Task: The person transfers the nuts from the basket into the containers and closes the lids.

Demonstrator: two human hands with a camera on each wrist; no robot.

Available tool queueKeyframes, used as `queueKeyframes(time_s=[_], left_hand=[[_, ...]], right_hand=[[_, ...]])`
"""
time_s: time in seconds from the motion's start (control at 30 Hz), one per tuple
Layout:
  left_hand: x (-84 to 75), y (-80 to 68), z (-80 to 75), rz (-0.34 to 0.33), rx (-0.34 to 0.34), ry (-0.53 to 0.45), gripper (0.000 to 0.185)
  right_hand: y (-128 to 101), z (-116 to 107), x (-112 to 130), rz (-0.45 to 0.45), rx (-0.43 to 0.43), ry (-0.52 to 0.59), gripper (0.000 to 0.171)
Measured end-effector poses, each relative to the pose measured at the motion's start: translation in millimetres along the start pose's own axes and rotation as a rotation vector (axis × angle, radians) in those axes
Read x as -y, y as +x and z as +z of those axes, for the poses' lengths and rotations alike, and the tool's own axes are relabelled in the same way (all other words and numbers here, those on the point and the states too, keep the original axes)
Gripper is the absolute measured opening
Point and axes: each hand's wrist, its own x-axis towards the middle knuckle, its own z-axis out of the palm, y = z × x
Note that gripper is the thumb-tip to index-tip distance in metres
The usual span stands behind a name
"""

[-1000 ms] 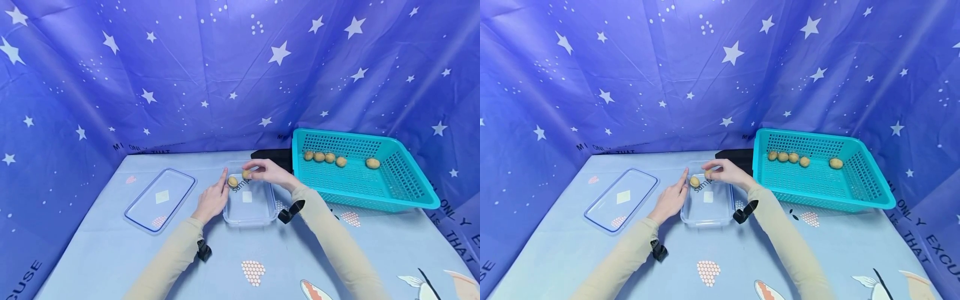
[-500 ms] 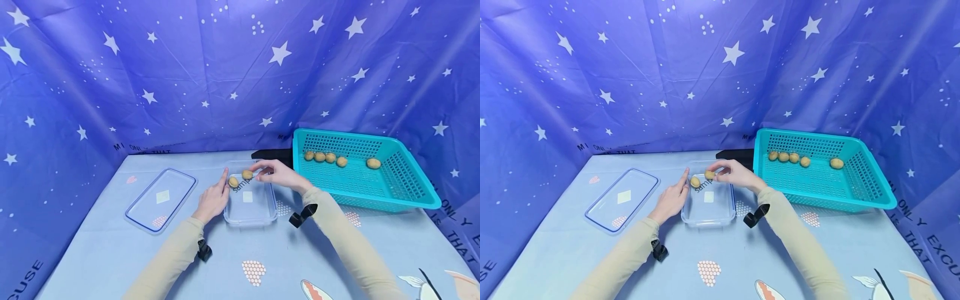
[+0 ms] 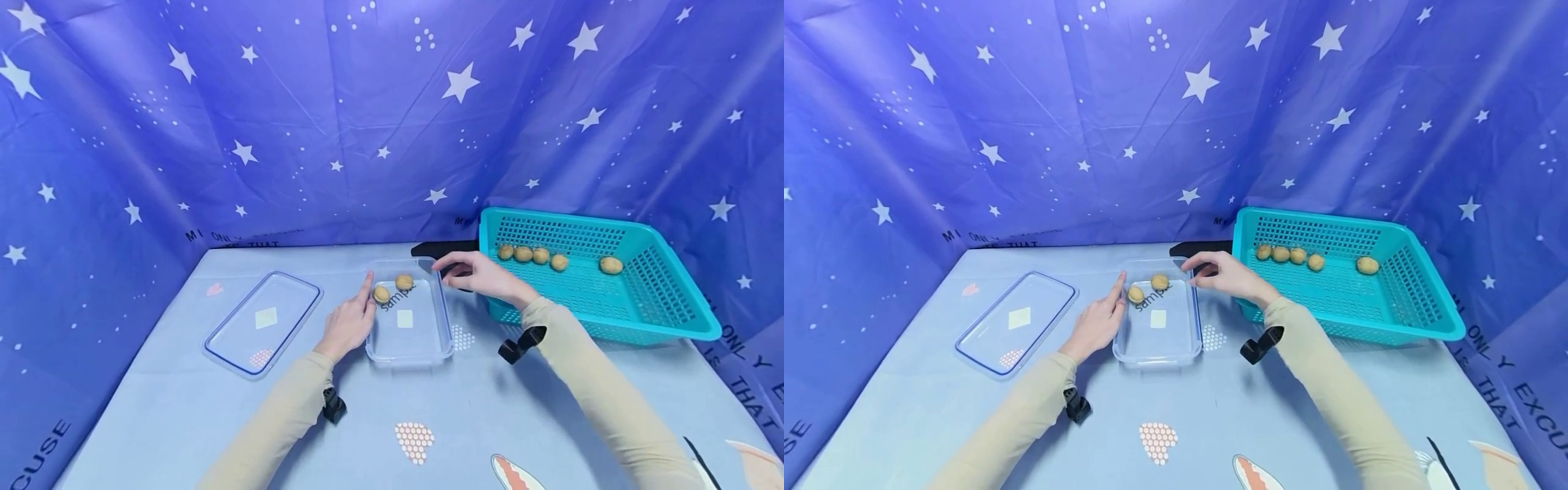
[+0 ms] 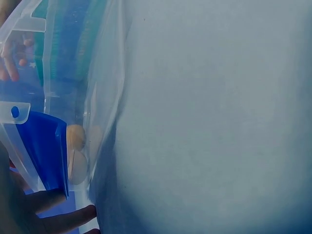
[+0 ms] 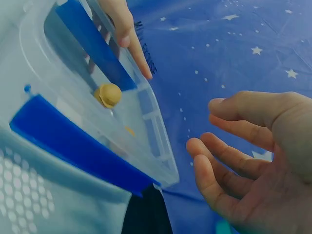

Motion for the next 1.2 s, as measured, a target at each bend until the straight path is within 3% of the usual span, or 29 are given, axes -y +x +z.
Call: queueKeyframes(time_s=[0.9,1.2], left_hand=[[1.8,0.0,1.7,0.011,-0.005,-0.009,0.058],[1.7,0.8,2.6,0.009,-0.001,-0.014,0.058]], right_hand=[[-39,-63,14,0.103,-0.062,-0.294,0.031],[-50,-82,12,0.105,-0.081,-0.339,0.031]])
